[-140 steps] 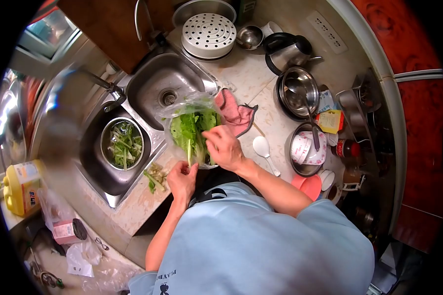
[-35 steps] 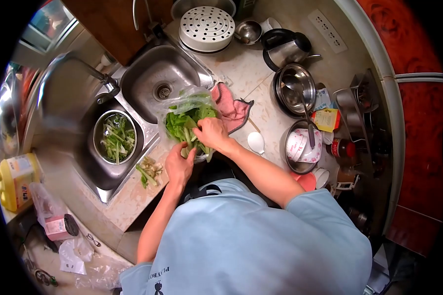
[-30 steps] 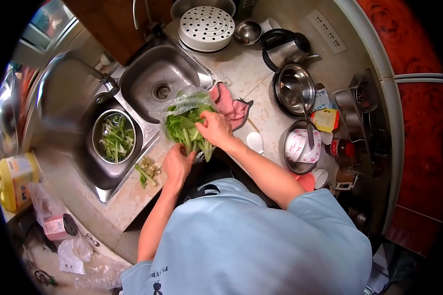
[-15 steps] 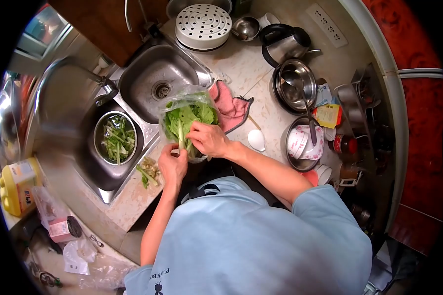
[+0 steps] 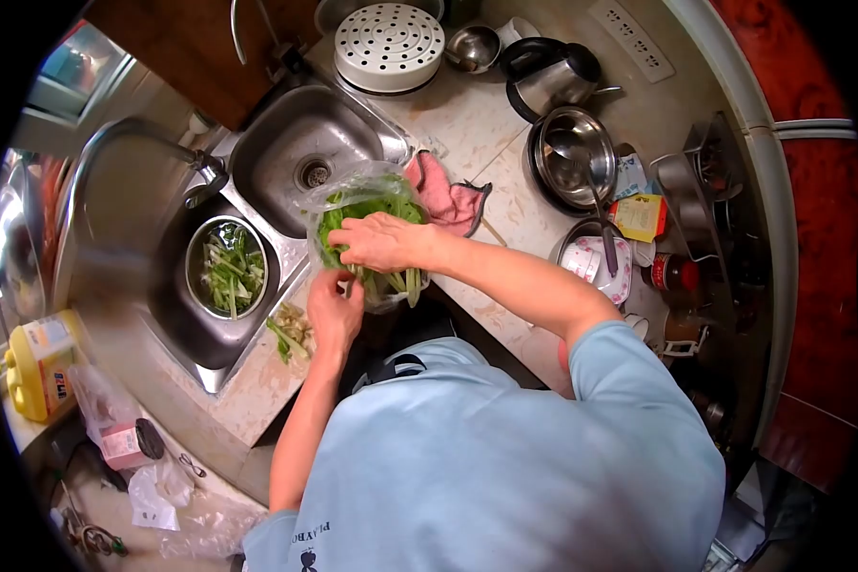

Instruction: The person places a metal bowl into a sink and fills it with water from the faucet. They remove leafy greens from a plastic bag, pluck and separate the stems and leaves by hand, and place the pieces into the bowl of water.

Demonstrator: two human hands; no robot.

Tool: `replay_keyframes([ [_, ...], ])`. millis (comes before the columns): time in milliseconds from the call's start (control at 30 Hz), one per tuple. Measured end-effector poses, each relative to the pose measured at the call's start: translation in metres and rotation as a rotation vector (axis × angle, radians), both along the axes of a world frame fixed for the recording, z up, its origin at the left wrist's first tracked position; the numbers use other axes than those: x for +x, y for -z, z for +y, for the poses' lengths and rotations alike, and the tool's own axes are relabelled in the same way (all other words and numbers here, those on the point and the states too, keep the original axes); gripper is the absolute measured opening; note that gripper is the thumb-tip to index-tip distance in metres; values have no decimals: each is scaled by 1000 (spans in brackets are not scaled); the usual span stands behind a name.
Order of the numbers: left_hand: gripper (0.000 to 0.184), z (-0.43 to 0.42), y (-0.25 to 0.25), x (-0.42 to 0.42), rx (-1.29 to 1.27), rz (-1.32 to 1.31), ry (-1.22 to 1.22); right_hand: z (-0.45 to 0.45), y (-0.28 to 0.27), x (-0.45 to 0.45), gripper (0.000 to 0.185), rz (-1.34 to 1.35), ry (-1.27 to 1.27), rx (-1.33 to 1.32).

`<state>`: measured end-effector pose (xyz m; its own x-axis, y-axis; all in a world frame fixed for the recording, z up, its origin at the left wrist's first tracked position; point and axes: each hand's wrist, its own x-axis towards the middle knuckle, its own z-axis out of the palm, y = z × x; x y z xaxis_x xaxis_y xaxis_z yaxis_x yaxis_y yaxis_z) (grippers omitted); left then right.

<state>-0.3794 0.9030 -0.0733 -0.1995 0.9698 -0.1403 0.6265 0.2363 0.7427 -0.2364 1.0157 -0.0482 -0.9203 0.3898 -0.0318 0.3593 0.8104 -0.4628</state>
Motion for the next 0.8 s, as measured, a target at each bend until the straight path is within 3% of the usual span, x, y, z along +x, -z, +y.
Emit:
replay_keyframes([
  [167,23,1,-13,1,40,170,161,0,8,3,16,-33,-46,-62],
  [500,23,-11,15,-1,-16,187,70,-8,49,-5,14,189,-80,67],
  [600,16,-13,14,1,36,135,39,-4,44,-4,15,202,-109,18],
  [667,17,-17,16,3,-1,-124,-112,2,35,-3,14,188,-120,-50],
  [800,21,-26,31,-3,-2,-212,-199,4,21,1,11,79,-124,-101],
])
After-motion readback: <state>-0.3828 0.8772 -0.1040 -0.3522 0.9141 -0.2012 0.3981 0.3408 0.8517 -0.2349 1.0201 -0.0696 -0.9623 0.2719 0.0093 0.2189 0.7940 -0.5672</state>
